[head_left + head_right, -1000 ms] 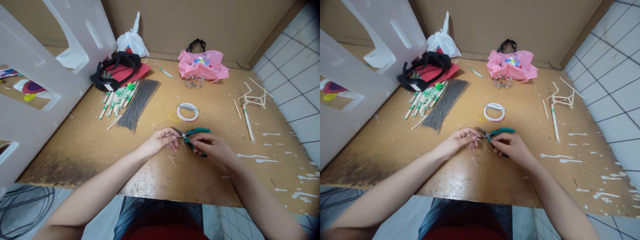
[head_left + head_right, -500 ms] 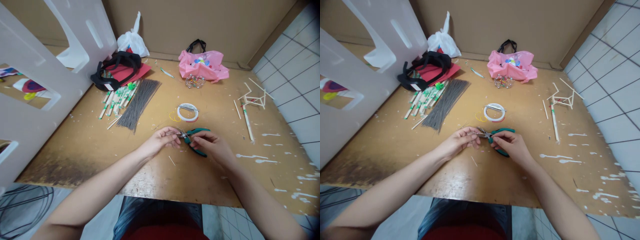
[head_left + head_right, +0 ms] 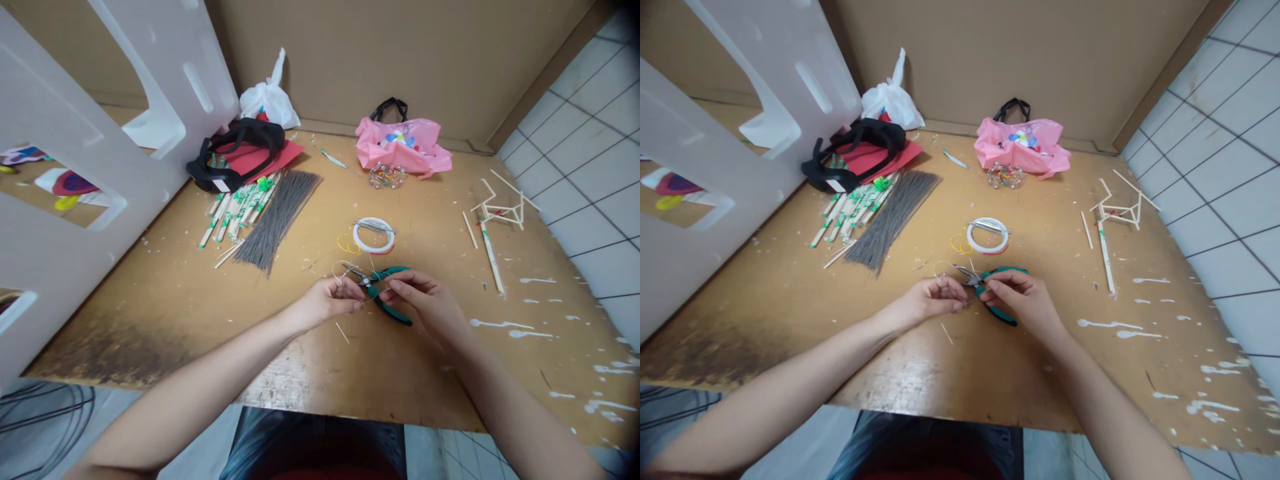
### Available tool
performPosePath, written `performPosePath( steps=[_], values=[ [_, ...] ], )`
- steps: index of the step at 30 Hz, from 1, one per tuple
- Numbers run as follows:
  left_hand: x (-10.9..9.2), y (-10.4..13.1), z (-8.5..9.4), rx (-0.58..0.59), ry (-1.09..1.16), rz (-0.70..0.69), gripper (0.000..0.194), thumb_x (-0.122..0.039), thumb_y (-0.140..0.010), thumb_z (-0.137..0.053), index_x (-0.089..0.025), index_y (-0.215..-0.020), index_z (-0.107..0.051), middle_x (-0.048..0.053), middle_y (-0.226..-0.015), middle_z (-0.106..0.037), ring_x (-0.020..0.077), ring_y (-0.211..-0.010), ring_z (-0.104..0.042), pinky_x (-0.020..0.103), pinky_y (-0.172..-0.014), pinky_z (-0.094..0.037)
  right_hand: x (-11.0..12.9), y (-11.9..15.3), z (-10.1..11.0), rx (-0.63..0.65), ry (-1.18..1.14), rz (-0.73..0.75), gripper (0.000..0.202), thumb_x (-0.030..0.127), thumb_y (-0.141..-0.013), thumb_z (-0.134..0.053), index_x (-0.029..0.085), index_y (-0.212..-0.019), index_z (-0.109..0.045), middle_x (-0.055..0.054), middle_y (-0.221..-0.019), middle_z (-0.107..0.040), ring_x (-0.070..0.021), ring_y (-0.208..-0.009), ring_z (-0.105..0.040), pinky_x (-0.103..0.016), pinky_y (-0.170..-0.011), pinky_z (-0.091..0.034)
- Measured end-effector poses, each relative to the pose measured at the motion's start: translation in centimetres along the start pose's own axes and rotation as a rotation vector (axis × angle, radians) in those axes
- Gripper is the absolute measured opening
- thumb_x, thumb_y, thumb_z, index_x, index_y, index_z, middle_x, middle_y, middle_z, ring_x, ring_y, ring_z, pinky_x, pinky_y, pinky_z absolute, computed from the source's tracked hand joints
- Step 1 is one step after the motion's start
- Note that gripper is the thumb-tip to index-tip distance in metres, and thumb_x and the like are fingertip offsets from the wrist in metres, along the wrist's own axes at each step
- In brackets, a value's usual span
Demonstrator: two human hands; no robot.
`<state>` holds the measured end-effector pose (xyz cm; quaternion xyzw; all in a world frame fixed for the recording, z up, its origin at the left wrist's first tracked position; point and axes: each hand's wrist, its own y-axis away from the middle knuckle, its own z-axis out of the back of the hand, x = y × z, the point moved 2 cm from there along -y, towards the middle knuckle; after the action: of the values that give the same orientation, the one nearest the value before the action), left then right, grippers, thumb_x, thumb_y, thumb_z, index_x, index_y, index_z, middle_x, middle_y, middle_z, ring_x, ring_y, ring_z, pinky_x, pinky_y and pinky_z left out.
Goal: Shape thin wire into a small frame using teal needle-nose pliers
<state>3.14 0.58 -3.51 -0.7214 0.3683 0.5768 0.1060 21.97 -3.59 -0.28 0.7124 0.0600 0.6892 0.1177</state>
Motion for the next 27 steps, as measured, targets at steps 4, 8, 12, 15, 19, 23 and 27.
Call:
performPosePath(
  steps=[4,8,12,15,19,23,27],
  values=[
    [0.19,-0.05,-0.04,0.003,0.006,0.015,0.026,-0.021,-0.061,-0.078,-0.012,-0.08,-0.063,0.0,-0.075,-0.064,0.0074,-0.067,-0.055,0.023,-0.069,-0.04,-0.14,-0.02,-0.03,0.0,0.006,0.001,0.022,0.04,-0.069,-0.074,0.02,-0.078,-0.07,-0.003,-0.07,-0.072,-0.0168,-0.067,-0.068,-0.032,-0.068,-0.056],
    [0.23,-0.14,-0.02,0.018,-0.016,0.005,0.027,-0.023,-0.062,-0.077,-0.013,-0.082,-0.063,0.001,-0.077,-0.064,0.0085,-0.068,-0.056,0.024,-0.07,-0.041,-0.22,-0.01,0.1,-0.015,0.015,-0.003,0.022,0.04,-0.069,-0.074,0.02,-0.079,-0.07,-0.003,-0.07,-0.072,-0.0173,-0.068,-0.068,-0.033,-0.069,-0.056],
    [-0.04,-0.07,0.05,-0.003,-0.107,-0.028,0.021,-0.022,-0.066,-0.073,-0.012,-0.081,-0.061,0.0,-0.073,-0.062,0.0092,-0.067,-0.054,0.024,-0.069,-0.04,-0.14,-0.01,0.18,-0.033,0.019,-0.007,0.024,0.041,-0.067,-0.075,0.02,-0.078,-0.07,-0.004,-0.07,-0.072,-0.0176,-0.067,-0.068,-0.033,-0.068,-0.056],
    [-0.3,0.17,0.02,-0.048,-0.246,-0.074,0.014,-0.022,-0.07,-0.067,-0.013,-0.078,-0.059,-0.004,-0.064,-0.053,0.0079,-0.06,-0.048,0.023,-0.062,-0.037,-0.14,-0.07,0.17,-0.044,0.007,-0.012,0.025,0.041,-0.066,-0.076,0.02,-0.078,-0.07,-0.004,-0.07,-0.072,-0.0175,-0.067,-0.069,-0.033,-0.069,-0.056],
    [-0.46,0.43,-0.15,-0.063,-0.364,-0.109,0.01,-0.022,-0.073,-0.062,-0.013,-0.077,-0.058,-0.005,-0.061,-0.047,0.0075,-0.057,-0.042,0.022,-0.057,-0.033,-0.2,-0.14,0.16,-0.046,0.022,-0.011,0.026,0.042,-0.066,-0.076,0.02,-0.078,-0.07,-0.004,-0.069,-0.072,-0.0174,-0.066,-0.068,-0.033,-0.069,-0.056],
    [-0.44,0.43,-0.18,-0.047,-0.396,-0.122,0.011,-0.023,-0.074,-0.061,-0.013,-0.077,-0.058,-0.004,-0.062,-0.047,0.0083,-0.059,-0.043,0.022,-0.058,-0.034,-0.17,-0.11,0.15,-0.036,0.024,-0.005,0.024,0.041,-0.067,-0.075,0.02,-0.078,-0.07,-0.004,-0.069,-0.072,-0.0175,-0.066,-0.068,-0.033,-0.069,-0.057],
    [-0.44,0.42,-0.19,-0.042,-0.431,-0.134,0.012,-0.024,-0.074,-0.06,-0.013,-0.079,-0.059,-0.003,-0.063,-0.049,0.0085,-0.059,-0.044,0.022,-0.058,-0.035,-0.03,-0.05,0.14,-0.04,0.018,0.004,0.023,0.041,-0.068,-0.075,0.02,-0.077,-0.07,-0.003,-0.068,-0.072,-0.0171,-0.067,-0.069,-0.034,-0.07,-0.057]
  ],
)
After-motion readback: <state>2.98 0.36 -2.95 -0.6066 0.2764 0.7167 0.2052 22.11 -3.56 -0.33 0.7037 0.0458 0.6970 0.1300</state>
